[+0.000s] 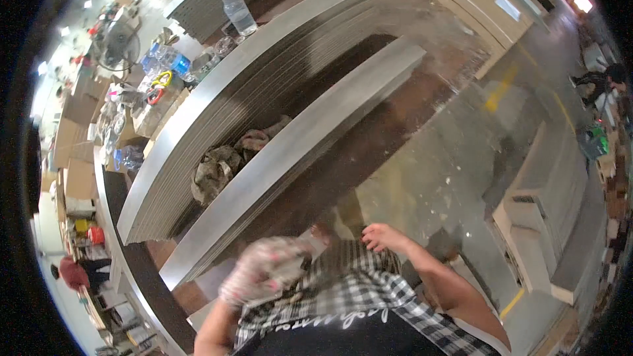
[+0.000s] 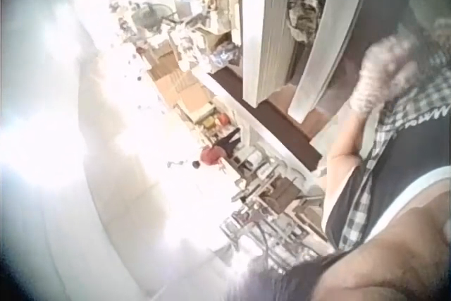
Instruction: The person wipes several long wooden planks using a cloth, handling them one at a time and moving them across a workbench.
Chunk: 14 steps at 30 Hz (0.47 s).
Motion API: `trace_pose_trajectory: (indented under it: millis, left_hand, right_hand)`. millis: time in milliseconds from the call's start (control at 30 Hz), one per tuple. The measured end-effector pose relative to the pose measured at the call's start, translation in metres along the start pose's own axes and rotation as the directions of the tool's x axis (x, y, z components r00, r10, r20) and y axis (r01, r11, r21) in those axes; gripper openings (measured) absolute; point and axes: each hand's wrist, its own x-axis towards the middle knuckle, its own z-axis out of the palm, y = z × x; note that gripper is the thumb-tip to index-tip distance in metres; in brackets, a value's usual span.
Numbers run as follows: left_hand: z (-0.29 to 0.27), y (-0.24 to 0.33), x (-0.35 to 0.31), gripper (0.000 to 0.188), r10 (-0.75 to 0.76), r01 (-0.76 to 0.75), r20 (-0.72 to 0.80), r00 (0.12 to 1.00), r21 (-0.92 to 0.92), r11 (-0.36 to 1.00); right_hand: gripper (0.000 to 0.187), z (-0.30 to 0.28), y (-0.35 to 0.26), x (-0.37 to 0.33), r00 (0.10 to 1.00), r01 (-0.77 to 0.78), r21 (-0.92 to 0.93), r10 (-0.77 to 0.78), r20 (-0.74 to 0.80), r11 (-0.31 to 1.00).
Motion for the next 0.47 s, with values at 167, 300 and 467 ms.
trace_pose_trajectory:
  millis: [167, 300, 467]
  left_hand:
    - [0.154, -0.139, -0.061, 0.049, -0.557, 0.581, 0.204, 0.805, -0.086, 0.809]
    - [0.219, -0.244, -0.062, 0.046, -0.537, 0.616, 0.314, 0.783, -0.264, 0.742]
    - [0.305, -0.43, -0.067, 0.029, -0.453, 0.479, 0.259, 0.853, -0.044, 0.877]
  right_hand:
    - [0.009, -0.074, 0.103, 0.184, 0.969, 0.21, -0.529, -0.104, 0.224, 0.822]
    - [0.02, -0.065, 0.121, 0.225, 0.961, 0.222, -0.675, -0.273, 0.031, 0.704]
    - [0.025, -0.026, 0.173, 0.314, 0.996, -0.085, -0.241, 0.085, -0.011, 0.967]
